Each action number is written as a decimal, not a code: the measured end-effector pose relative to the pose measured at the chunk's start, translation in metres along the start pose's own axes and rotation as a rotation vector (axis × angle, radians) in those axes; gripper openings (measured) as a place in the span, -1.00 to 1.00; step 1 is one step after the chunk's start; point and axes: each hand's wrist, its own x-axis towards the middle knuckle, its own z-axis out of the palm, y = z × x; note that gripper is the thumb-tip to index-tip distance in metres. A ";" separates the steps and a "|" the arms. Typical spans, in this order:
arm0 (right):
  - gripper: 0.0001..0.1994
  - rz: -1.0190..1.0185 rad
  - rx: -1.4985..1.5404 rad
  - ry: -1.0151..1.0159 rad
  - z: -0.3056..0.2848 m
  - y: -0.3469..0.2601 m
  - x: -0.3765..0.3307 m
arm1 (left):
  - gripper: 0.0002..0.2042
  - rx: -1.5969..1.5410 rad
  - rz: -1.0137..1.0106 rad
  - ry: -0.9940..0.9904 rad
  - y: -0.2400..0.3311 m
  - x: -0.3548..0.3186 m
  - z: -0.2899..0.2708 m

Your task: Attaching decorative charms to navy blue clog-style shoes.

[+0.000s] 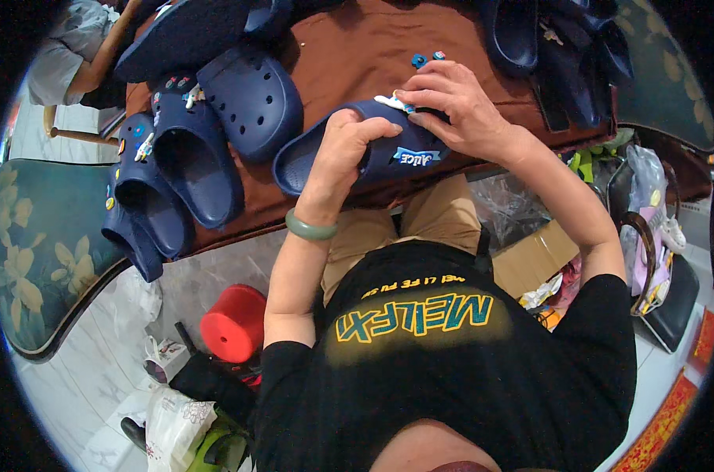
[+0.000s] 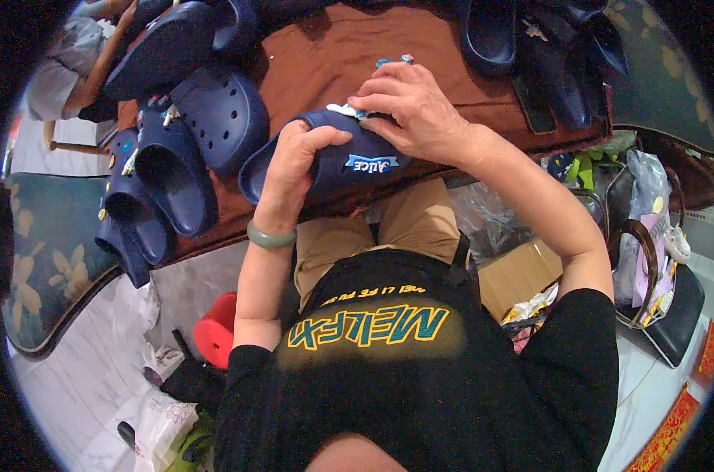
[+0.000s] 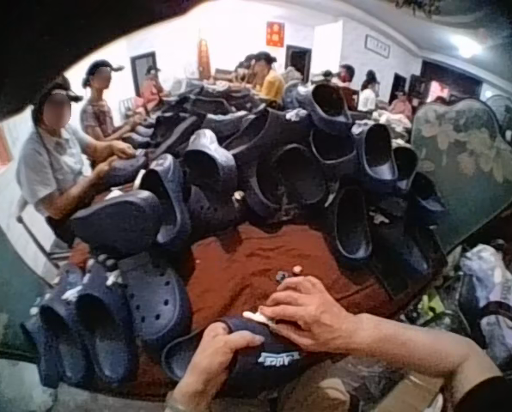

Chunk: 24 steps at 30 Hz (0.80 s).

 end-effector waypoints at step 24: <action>-0.77 0.858 0.616 0.348 0.029 0.145 -0.057 | -0.81 0.090 0.030 0.088 0.007 0.000 0.004</action>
